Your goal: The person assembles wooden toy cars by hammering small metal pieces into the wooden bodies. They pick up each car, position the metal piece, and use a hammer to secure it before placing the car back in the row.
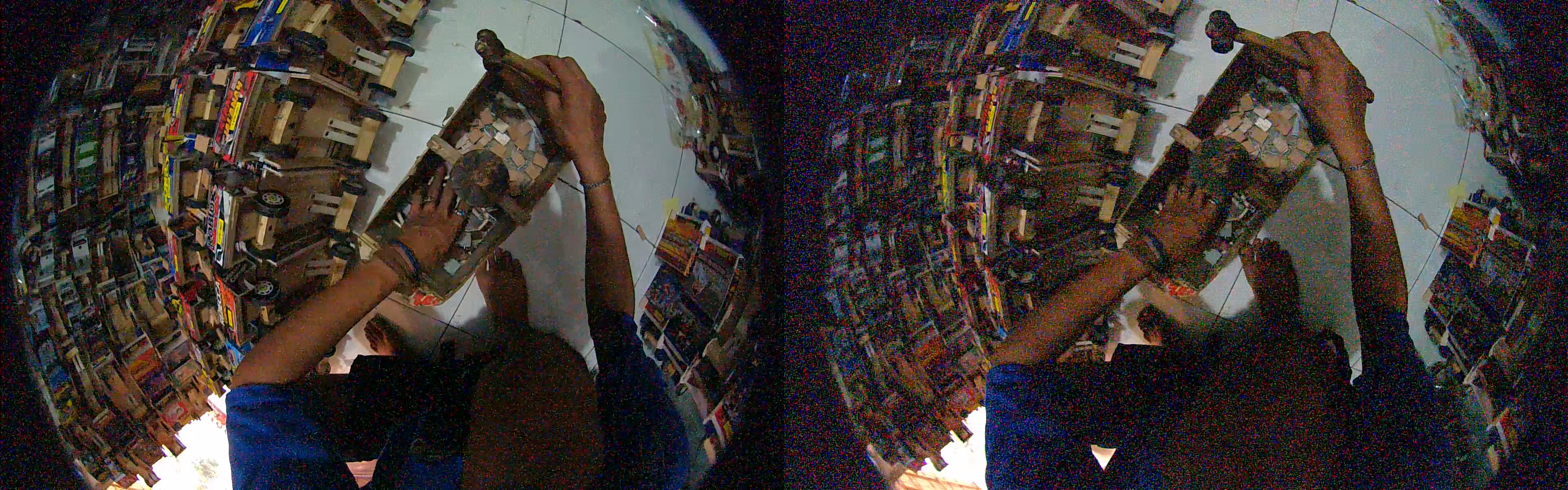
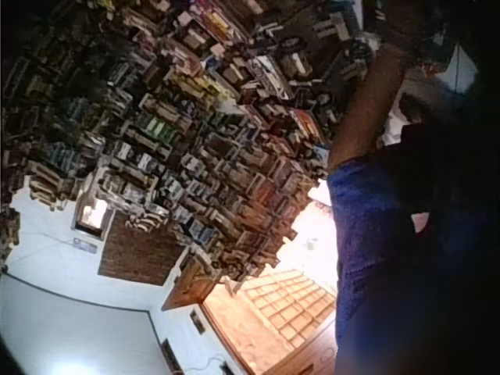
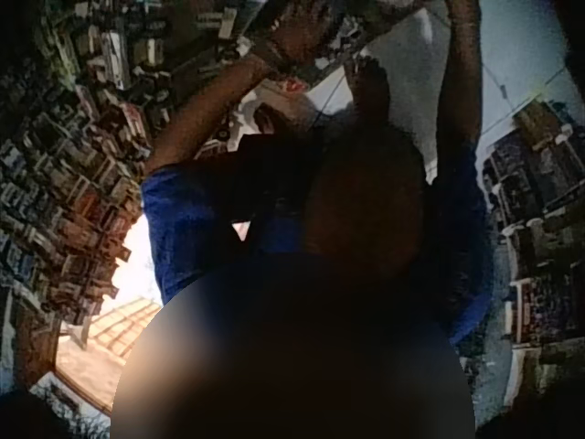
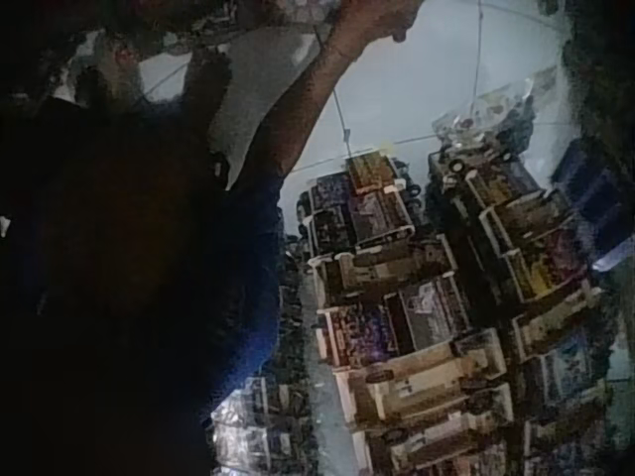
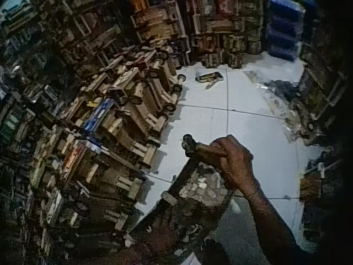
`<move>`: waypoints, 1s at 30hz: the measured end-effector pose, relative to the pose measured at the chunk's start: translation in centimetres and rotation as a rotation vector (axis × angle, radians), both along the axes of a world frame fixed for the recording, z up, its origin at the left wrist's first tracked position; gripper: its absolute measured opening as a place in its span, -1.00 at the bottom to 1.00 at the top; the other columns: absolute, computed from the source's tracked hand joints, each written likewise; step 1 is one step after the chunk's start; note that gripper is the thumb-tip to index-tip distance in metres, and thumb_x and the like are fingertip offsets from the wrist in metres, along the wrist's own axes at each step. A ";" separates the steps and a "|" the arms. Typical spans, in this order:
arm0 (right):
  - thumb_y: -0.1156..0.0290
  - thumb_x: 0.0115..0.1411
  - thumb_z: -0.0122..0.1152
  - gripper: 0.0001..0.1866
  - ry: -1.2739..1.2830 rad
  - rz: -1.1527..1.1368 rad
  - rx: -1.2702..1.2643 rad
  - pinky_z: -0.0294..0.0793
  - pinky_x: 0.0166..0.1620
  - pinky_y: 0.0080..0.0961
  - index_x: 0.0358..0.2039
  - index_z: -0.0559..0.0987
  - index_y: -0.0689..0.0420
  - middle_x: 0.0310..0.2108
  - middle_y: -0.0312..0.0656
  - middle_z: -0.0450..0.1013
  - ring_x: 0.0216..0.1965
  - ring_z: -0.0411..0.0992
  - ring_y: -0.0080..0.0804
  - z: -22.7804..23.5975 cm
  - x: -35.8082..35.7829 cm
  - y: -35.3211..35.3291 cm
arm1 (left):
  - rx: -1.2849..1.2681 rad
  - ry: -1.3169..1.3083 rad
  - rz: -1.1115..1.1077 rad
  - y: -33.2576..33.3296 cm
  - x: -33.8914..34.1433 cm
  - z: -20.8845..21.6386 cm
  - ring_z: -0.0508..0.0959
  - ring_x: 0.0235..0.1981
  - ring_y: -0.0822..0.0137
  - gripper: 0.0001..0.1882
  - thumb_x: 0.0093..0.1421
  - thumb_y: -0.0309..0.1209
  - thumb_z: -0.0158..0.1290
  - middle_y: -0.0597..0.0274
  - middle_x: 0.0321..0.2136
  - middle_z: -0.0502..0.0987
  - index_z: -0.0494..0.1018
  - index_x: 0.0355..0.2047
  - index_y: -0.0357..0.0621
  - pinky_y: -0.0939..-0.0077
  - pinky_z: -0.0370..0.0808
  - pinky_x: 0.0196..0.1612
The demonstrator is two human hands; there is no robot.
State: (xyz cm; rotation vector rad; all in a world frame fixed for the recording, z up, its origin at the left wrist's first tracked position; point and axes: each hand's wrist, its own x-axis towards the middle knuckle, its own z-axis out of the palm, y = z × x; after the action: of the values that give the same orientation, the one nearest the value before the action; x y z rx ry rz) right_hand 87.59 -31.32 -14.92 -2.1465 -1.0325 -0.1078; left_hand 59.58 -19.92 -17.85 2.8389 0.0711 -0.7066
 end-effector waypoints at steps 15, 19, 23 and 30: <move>0.65 0.04 0.05 -0.52 0.022 0.005 0.019 0.47 0.05 -0.20 0.01 0.51 0.02 -0.06 -0.13 0.47 -0.01 0.48 -0.04 -0.2 0.0 0.0 | -0.095 -0.353 0.025 3.9 0.7 -2.6 0.43 0.13 -0.23 -0.71 0.25 -0.40 -0.07 -0.31 0.15 0.35 0.49 -0.06 -0.17 0.06 0.41 0.20; 0.61 0.05 0.07 -0.54 0.061 0.000 -0.021 0.46 0.05 -0.19 0.01 0.51 0.05 -0.07 -0.11 0.48 -0.03 0.48 -0.02 0.0 0.1 -0.1 | -0.306 -0.139 0.110 4.0 0.8 -0.7 0.49 0.02 -0.20 -0.71 0.17 -0.40 0.04 -0.21 0.00 0.46 0.48 -0.10 -0.21 0.08 0.45 0.13; 0.53 0.05 0.08 -0.57 0.078 -0.010 0.082 0.47 0.02 -0.18 -0.01 0.52 0.08 -0.09 -0.06 0.49 -0.07 0.49 0.04 0.0 0.2 -0.2 | -0.378 -0.160 -0.085 3.9 2.0 5.5 0.57 -0.11 -0.12 -0.62 0.08 -0.40 0.16 -0.14 -0.20 0.57 0.49 -0.08 -0.25 0.08 0.51 0.00; 0.61 0.07 0.01 -0.60 0.145 -0.105 0.214 0.49 -0.05 -0.20 -0.03 0.51 0.11 -0.21 -0.02 0.54 -0.15 0.53 0.00 0.1 0.2 -0.1 | -0.836 0.302 0.045 5.9 8.4 20.2 0.62 -0.14 -0.07 -0.65 0.24 -0.22 0.18 -0.10 -0.22 0.62 0.53 -0.10 -0.21 0.15 0.54 -0.09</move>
State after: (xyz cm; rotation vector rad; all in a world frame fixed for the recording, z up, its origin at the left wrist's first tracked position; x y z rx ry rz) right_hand 87.79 -31.41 -14.79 -1.9815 -0.7882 -0.1055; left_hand 68.01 -14.03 2.30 1.9236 -0.0943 -0.8868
